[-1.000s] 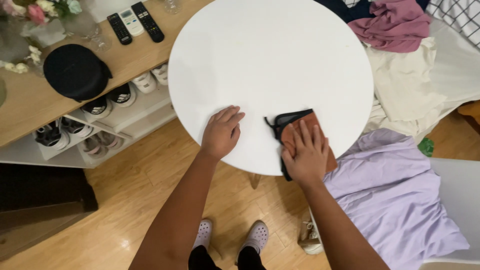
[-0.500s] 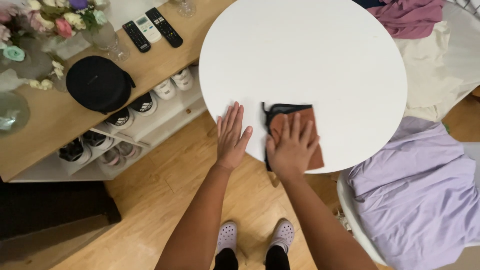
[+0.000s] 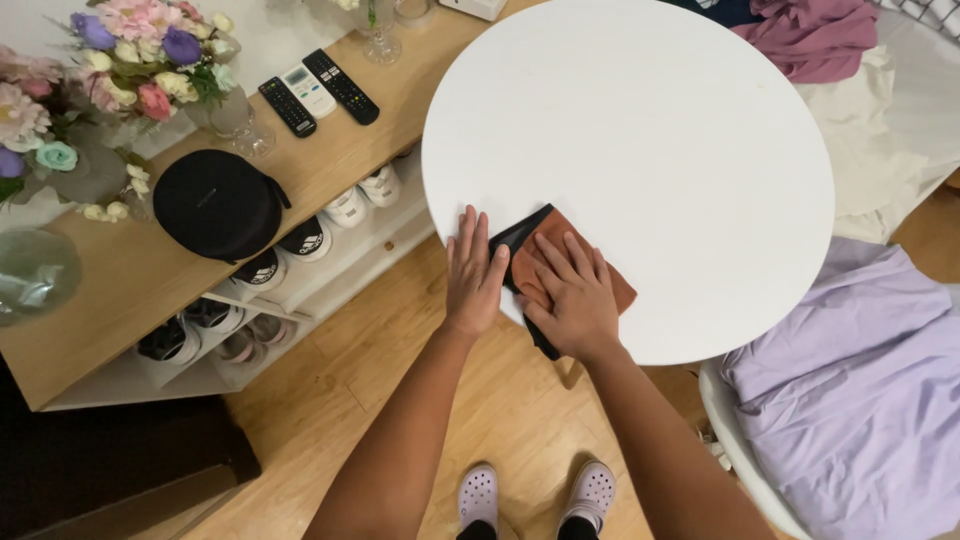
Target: The person wipes a white round table with a brown cloth, then moves to a wooden side table to wipe its surface. They temporarily move a black case and remote controls aside to clean underneath, then return them. Finally, they wipe the white round table again.
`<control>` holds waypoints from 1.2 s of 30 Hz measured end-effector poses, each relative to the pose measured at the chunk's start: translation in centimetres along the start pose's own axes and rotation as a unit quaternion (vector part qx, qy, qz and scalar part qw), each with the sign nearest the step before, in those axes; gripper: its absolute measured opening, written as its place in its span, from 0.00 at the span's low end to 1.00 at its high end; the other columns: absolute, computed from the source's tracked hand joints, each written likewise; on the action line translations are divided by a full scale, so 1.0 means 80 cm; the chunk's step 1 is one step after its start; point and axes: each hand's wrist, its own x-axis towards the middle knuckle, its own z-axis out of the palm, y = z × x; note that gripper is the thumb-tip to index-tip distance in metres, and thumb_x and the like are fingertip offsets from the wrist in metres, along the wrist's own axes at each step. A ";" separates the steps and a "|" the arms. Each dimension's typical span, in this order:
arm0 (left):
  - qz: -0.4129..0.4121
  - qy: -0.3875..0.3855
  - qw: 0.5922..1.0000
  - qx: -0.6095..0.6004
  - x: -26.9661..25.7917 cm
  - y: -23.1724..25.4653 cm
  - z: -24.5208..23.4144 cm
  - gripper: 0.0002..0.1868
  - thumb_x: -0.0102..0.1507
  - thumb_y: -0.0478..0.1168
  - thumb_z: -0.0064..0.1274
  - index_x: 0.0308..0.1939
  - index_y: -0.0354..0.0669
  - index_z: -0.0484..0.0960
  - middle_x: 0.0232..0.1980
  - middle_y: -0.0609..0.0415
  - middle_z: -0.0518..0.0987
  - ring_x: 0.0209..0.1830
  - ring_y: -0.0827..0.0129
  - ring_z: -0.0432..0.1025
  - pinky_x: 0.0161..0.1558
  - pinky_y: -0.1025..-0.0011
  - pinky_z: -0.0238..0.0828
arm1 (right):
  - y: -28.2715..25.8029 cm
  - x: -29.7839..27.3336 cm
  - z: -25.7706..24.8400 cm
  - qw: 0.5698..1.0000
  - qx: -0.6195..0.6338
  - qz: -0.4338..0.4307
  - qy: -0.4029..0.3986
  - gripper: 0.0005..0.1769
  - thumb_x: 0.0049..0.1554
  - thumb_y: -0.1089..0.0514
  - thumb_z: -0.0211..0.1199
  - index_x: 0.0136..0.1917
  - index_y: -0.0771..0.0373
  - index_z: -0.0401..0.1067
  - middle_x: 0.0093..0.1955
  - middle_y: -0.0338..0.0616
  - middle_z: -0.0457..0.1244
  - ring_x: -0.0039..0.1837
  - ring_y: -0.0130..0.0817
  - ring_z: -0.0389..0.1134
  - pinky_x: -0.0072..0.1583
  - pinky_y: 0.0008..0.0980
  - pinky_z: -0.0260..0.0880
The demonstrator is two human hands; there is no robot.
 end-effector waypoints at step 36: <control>-0.093 -0.061 0.957 0.269 0.228 0.081 0.081 0.46 0.69 0.69 0.26 0.80 0.38 0.46 0.85 0.47 0.41 0.85 0.58 0.29 0.78 0.54 0.17 | 0.146 0.212 -0.040 0.998 0.020 0.017 -0.055 0.34 0.60 0.32 0.47 0.75 0.42 0.63 0.85 0.28 0.40 0.85 0.39 0.31 0.80 0.52 0.25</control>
